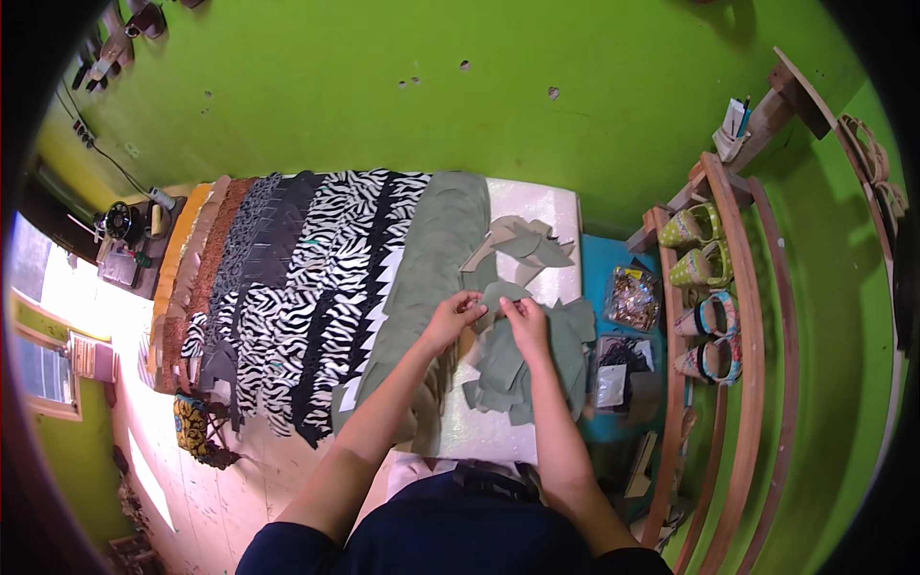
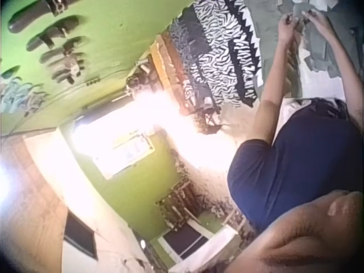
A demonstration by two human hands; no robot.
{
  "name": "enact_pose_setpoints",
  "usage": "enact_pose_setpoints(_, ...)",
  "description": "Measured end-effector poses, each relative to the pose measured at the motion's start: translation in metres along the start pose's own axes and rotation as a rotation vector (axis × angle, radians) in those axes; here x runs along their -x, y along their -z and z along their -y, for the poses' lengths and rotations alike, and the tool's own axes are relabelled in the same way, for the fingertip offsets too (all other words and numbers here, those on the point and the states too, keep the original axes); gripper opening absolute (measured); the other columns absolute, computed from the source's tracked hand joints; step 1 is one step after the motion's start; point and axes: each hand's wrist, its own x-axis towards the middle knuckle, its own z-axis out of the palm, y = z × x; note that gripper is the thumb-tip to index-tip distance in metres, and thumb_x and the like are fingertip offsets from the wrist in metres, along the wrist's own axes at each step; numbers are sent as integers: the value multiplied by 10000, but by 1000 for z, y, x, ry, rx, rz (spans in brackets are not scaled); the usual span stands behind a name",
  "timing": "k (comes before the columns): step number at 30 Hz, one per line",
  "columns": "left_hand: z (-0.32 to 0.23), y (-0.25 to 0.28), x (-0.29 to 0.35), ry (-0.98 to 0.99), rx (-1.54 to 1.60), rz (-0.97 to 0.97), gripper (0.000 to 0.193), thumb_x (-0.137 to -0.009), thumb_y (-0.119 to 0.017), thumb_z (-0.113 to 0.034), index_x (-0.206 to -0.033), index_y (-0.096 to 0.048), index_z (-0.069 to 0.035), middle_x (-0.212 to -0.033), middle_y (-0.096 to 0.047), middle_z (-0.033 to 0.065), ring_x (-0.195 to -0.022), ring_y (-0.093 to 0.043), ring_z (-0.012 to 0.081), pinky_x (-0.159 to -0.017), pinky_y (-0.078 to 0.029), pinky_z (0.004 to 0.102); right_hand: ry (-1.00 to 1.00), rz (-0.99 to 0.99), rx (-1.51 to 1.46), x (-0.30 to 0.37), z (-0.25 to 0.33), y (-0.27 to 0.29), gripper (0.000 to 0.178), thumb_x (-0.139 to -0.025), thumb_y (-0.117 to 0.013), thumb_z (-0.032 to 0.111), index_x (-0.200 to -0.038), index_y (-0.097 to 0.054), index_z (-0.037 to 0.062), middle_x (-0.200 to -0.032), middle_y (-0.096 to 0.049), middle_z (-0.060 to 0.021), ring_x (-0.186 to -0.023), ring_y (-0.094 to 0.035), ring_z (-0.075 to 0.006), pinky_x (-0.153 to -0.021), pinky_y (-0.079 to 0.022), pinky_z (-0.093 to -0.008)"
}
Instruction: Organizing and stacking various green fabric components for shoe manufacturing on a workbench.
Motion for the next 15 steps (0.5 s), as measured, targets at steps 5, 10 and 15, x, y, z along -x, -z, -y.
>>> enact_pose_setpoints(5, 5, 49, 54, 98, 89, -5, 242, -840, -581, -153, -1023, -527, -4, -767, -538, -8, -649, -504, 58, -566, -422, 196, -11, 65, 183, 56, -6, -44, 216, -795, -614, 140, -945, -587, -12, -807, -614, -35, -720, -547, -83, -634, -430, -219)
enact_pose_setpoints(10, 16, 88, 121, 182, -165, -106, 187, -835, -583, -180, -867, -581, 4, -622, -540, -4, -506, -485, 52, -445, -391, 196, 31, 134, 323, 109, -21, -88, 279, -792, -587, 272, -869, -585, 4, -720, -613, -149, -638, -591, -240, -597, -442, -315)
enact_pose_setpoints(15, 24, 111, 165, 201, -581, -123, 232, -805, -618, -227, -781, -592, 2, -568, -543, 27, -488, -499, 56, -437, -397, 220, -20, 100, 609, 142, -35, -118, 341, -765, -598, 321, -894, -593, 5, -804, -611, -195, -753, -594, -341, -652, -459, -373)
